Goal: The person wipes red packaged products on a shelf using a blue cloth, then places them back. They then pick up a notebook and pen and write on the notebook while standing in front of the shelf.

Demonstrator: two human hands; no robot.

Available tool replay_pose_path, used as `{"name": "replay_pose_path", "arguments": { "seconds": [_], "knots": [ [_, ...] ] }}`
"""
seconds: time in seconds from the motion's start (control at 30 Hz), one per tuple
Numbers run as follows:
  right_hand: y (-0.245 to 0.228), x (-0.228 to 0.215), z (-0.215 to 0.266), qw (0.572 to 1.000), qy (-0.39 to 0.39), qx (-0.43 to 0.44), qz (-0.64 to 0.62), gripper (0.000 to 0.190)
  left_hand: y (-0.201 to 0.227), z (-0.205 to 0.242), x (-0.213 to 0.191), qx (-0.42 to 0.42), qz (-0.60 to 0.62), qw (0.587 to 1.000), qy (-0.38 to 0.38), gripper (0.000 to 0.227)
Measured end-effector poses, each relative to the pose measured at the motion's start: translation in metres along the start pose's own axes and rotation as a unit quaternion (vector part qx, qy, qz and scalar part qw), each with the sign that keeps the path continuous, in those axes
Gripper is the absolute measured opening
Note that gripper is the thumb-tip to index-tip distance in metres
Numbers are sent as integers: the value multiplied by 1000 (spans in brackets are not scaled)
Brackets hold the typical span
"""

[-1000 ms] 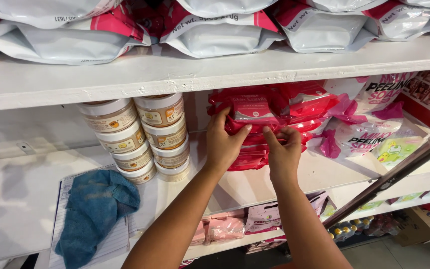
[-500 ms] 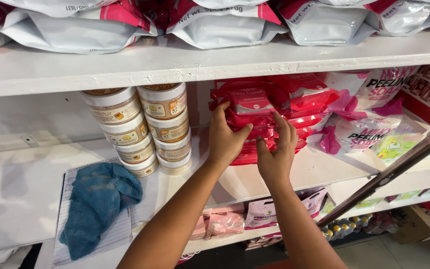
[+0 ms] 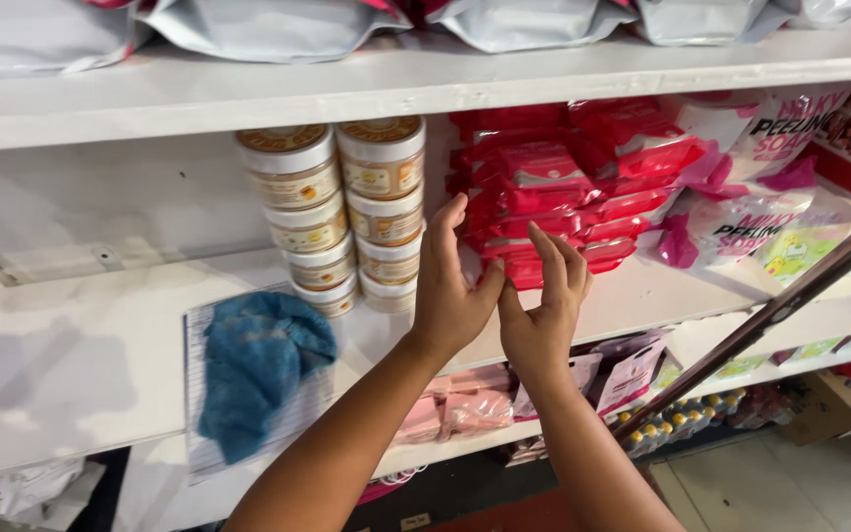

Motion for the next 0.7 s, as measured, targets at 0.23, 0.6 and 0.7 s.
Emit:
{"name": "replay_pose_path", "arguments": {
  "seconds": [0.23,0.6,0.7],
  "knots": [
    [-69,42,62,1000,-24,3,-15,68,15,23,-106,47,-40,998,19,71],
    [-132,132,171,991,-130,43,11,66,-46,113,-247,-73,-163,979,-95,62],
    [-129,152,189,984,-160,66,43,64,-58,127,-263,-120,-189,964,-142,74]
  ]
}}
Point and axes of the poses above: each hand's wrist, its own z-axis away from the middle knuckle, its own x-axis out of the palm, y = z × x, the point moved 2 cm from there along -z, towards the middle knuckle, and after that the axes turned 10 degrees about x, right-handed, at the moved point
